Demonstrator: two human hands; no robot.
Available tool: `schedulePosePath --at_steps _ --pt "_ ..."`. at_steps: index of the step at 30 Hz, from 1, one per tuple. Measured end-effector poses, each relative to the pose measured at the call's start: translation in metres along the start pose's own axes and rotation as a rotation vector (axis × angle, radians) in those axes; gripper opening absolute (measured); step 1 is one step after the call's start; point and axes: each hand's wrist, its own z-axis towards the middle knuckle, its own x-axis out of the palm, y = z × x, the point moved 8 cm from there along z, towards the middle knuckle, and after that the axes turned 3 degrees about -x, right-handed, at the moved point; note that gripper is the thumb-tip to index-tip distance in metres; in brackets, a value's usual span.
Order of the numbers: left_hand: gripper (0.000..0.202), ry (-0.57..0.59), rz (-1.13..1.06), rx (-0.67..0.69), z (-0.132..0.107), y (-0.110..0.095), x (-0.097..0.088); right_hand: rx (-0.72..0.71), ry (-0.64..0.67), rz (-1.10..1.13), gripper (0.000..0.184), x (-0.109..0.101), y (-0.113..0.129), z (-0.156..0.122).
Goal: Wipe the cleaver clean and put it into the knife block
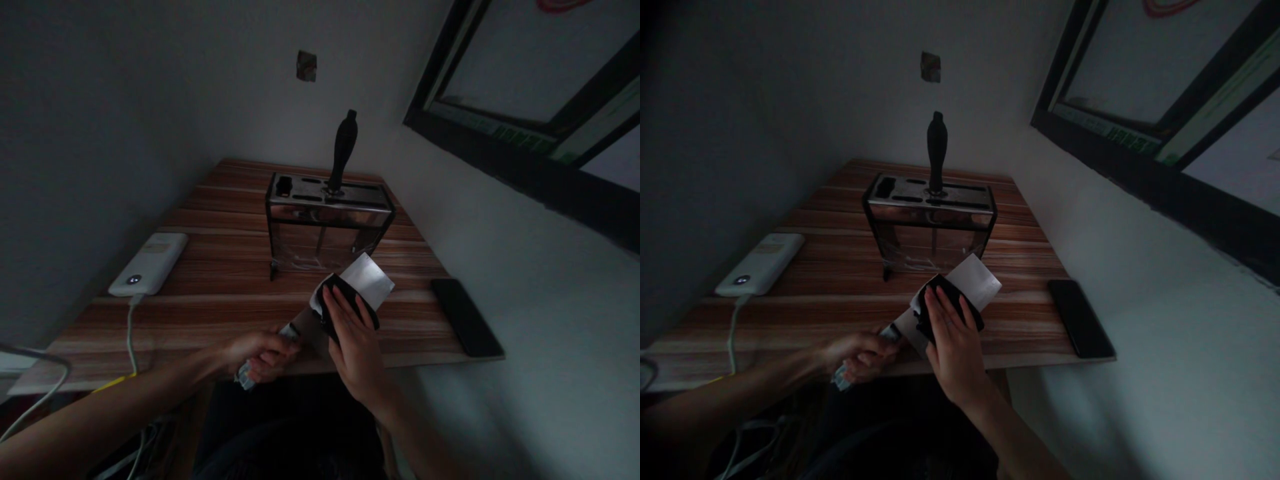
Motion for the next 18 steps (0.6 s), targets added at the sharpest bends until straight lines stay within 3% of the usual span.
schedulePosePath --at_steps 12,18 --pt "0.027 0.035 -0.003 -0.026 0.003 0.003 -0.002 0.051 -0.128 -0.012 0.062 -0.028 -0.059 0.014" --pt "0.028 0.044 -0.005 -0.017 0.003 0.002 0.000 0.074 -0.180 -0.010 0.059 -0.037 -0.070 0.019"
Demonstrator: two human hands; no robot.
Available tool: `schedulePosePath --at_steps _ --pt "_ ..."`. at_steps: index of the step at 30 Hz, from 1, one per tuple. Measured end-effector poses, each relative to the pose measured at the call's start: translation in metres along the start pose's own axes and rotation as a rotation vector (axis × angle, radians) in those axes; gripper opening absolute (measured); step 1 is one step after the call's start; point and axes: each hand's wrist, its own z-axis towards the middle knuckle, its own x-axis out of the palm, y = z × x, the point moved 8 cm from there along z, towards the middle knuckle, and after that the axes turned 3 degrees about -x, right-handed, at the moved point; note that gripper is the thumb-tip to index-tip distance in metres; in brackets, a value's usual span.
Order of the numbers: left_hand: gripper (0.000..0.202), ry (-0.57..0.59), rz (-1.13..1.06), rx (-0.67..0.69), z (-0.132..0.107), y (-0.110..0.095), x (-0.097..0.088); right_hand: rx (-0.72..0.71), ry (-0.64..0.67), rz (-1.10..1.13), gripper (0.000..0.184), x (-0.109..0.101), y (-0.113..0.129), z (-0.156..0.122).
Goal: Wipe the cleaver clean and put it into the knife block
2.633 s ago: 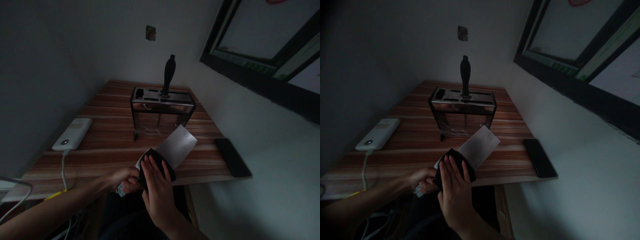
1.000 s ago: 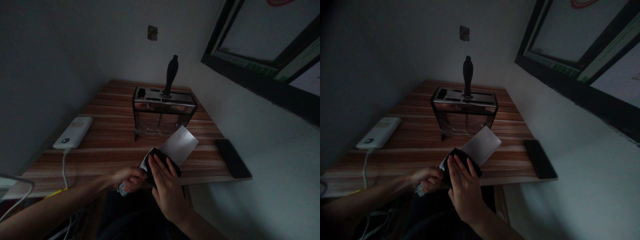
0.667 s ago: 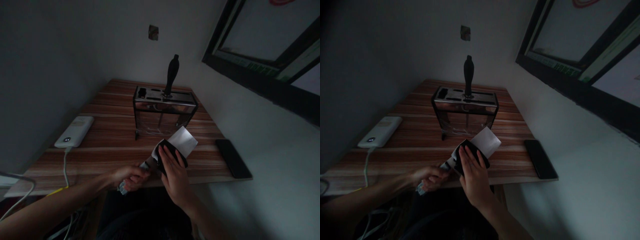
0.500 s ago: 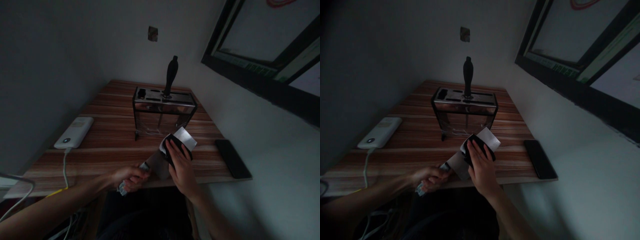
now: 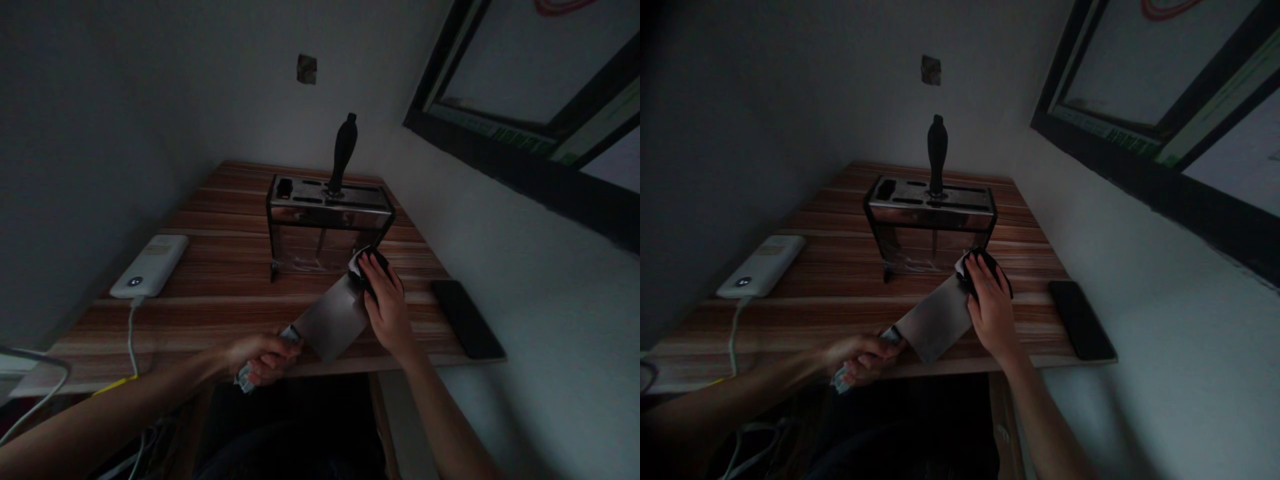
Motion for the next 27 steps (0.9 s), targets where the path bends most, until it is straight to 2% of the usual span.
schedulePosePath --at_steps 4,12,21,27 --pt "0.027 0.019 0.002 -0.003 0.001 0.001 -0.001 0.021 -0.023 0.008 0.055 -0.001 -0.001 0.002" --pt "0.027 -0.014 0.006 -0.026 -0.001 0.003 -0.003 0.033 -0.067 -0.026 0.053 0.000 -0.001 -0.002" --pt "0.020 0.011 -0.019 0.015 -0.001 -0.002 0.002 0.015 0.020 0.017 0.059 0.024 0.039 -0.019" --pt "0.017 -0.006 -0.012 0.024 -0.002 -0.003 0.002 0.004 0.045 0.029 0.063 0.031 0.064 -0.025"
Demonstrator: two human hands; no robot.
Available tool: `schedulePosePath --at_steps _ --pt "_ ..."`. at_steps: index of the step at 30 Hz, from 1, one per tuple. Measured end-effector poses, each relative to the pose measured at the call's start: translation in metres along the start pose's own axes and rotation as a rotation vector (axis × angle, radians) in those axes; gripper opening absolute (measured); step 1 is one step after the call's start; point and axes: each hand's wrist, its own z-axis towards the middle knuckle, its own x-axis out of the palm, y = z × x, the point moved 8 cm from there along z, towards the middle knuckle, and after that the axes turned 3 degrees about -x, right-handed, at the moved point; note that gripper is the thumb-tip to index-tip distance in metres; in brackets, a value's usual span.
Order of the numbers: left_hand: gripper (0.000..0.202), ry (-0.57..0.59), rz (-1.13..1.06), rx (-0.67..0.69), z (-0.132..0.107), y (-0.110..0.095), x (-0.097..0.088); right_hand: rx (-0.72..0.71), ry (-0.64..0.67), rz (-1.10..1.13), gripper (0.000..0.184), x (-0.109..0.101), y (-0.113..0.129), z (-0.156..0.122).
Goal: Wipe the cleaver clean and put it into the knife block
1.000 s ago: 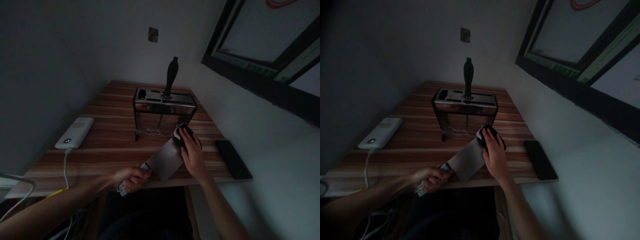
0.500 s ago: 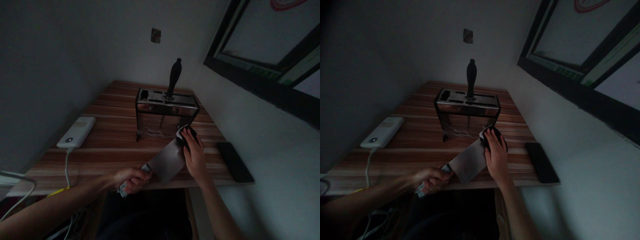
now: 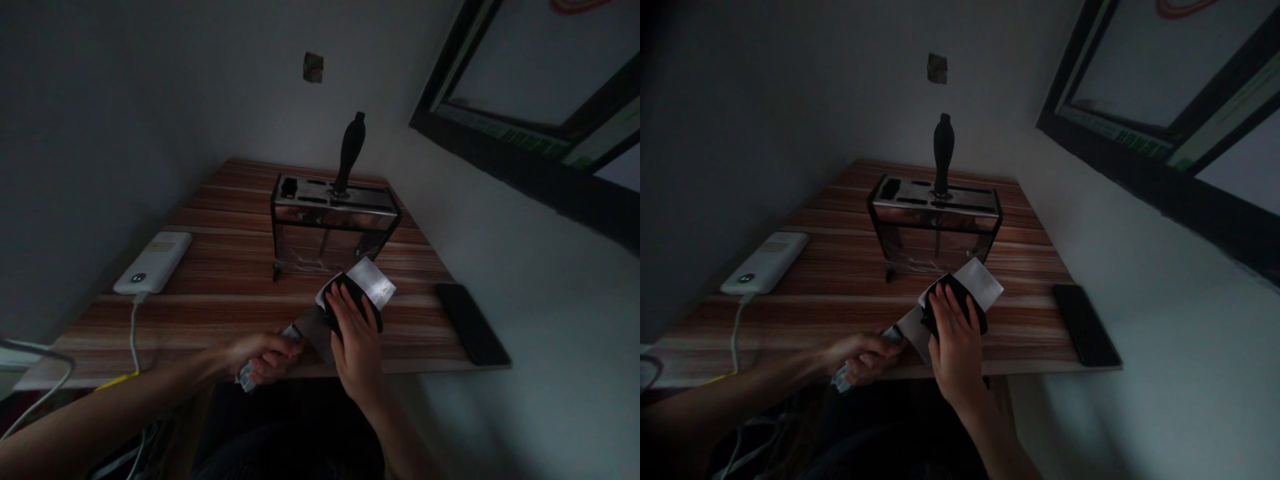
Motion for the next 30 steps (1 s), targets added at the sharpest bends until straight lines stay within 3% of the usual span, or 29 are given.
schedulePosePath --at_steps 5,12,30 --pt "0.030 -0.042 0.028 -0.050 0.002 0.006 -0.008 0.027 0.007 0.007 0.063 0.008 0.021 -0.006" --pt "0.045 -0.002 0.157 -0.050 0.002 0.011 -0.012 -0.046 0.080 0.089 0.067 0.023 0.061 -0.018" --pt "0.041 -0.063 0.192 -0.051 0.002 0.011 -0.013 -0.046 0.133 0.105 0.074 0.025 0.059 -0.020"
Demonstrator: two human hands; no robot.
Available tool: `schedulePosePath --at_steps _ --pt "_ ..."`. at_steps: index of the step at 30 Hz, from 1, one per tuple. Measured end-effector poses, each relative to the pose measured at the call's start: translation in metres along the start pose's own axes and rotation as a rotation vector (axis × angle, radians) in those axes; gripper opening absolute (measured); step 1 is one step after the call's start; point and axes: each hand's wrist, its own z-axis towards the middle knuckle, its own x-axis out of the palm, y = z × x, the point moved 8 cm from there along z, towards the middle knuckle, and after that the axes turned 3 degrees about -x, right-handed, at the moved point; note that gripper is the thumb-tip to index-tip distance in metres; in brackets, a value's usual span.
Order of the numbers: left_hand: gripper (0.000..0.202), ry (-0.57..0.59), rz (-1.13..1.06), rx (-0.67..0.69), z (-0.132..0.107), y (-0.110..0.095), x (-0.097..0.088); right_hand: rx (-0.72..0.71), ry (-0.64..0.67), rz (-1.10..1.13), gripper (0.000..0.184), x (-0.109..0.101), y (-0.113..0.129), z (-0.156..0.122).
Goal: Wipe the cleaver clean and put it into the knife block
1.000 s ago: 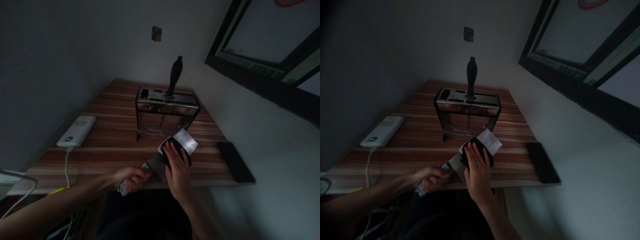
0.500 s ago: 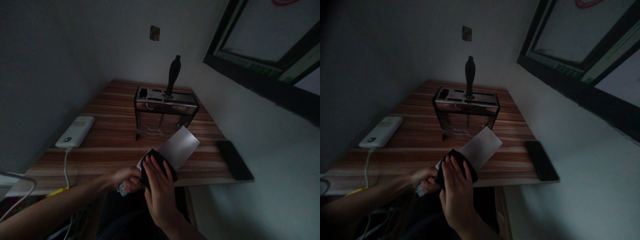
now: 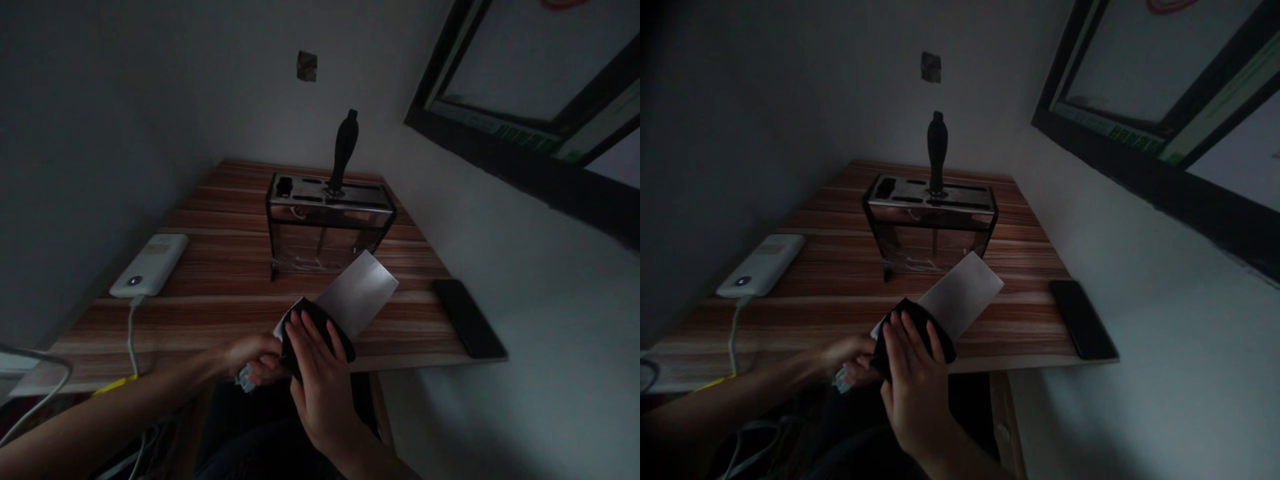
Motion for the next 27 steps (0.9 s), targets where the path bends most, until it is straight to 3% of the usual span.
schedulePosePath --at_steps 12,27 --pt "0.044 0.003 -0.046 0.055 -0.001 -0.008 0.006 -0.013 -0.004 -0.043 0.069 -0.012 -0.014 0.006" --pt "0.023 0.004 -0.158 0.062 -0.004 -0.010 0.009 0.063 -0.110 -0.113 0.061 -0.044 -0.063 0.018"
